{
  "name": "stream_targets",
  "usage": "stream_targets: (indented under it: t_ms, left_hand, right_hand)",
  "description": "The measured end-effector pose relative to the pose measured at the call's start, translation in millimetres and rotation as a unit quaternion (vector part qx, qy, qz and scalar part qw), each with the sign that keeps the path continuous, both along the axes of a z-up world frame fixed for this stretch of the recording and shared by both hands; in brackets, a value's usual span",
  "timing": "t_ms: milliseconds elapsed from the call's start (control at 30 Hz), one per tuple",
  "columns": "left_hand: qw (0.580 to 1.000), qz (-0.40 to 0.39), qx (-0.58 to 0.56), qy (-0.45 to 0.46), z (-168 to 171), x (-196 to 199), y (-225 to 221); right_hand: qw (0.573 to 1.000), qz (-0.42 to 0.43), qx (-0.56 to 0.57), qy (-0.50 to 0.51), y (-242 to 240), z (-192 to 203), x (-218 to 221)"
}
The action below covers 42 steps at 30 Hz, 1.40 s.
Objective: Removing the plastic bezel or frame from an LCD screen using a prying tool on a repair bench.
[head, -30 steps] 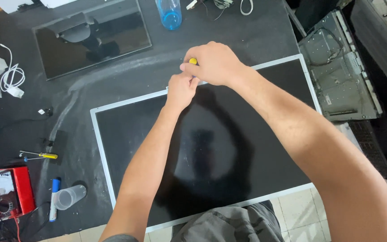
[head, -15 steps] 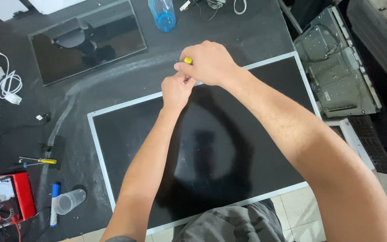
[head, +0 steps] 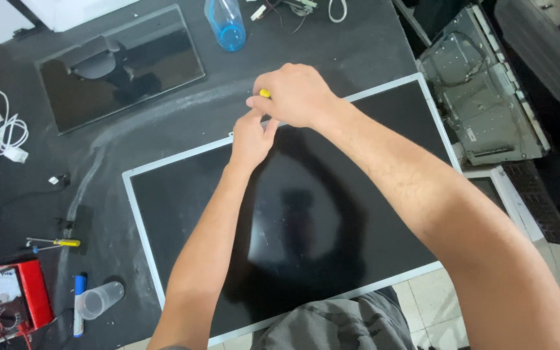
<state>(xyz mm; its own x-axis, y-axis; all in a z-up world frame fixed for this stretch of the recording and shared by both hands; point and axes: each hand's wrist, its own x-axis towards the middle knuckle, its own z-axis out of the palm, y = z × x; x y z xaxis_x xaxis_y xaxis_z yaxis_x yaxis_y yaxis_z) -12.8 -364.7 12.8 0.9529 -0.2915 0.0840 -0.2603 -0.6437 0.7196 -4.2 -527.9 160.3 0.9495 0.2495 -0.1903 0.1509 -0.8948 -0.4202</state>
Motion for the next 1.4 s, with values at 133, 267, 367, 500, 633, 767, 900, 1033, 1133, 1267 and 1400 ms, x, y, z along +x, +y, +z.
stream_targets:
  t_ms: [133, 267, 367, 500, 633, 767, 900, 1033, 1133, 1267, 1400]
  left_hand:
    - [1.000, -0.014, 0.002, 0.026, -12, 5, 2]
    - [0.997, 0.066, 0.037, 0.008, 11, 1, -7]
    - [0.995, -0.044, -0.043, 0.083, 37, -8, 3]
    - [0.997, 0.013, 0.076, -0.027, -7, 3, 5]
    - [0.993, 0.018, 0.053, 0.105, 35, -6, 0]
    - [0.999, -0.002, 0.050, -0.018, -28, 8, 13]
    - [0.984, 0.078, 0.118, 0.104, 26, -5, -1]
    - [0.999, 0.015, 0.026, 0.046, 6, -4, 3]
    - [0.995, 0.092, -0.039, 0.025, 12, -11, -4]
    - [0.978, 0.178, -0.110, 0.022, 36, -33, -30]
    - [0.975, 0.189, -0.110, 0.035, 65, -63, -79]
  right_hand:
    - [1.000, 0.012, 0.004, -0.023, 0, -10, 2]
    - [0.999, 0.014, 0.002, -0.047, 1, -17, 5]
    - [0.998, 0.022, 0.013, -0.053, 3, -17, 5]
    - [0.999, 0.031, 0.018, -0.040, 6, -15, 3]
    - [0.995, 0.047, 0.043, -0.079, 9, -17, 3]
    - [0.994, 0.031, 0.078, -0.063, 8, -16, 2]
    - [0.991, 0.036, 0.103, -0.083, 6, -20, 5]
    - [0.988, 0.051, 0.125, -0.075, 0, -17, 8]
    - [0.979, -0.009, 0.198, -0.042, -11, 0, -3]
    - [0.963, -0.129, 0.237, 0.009, -52, -45, -17]
    - [0.941, -0.143, 0.283, 0.123, -98, -107, -47]
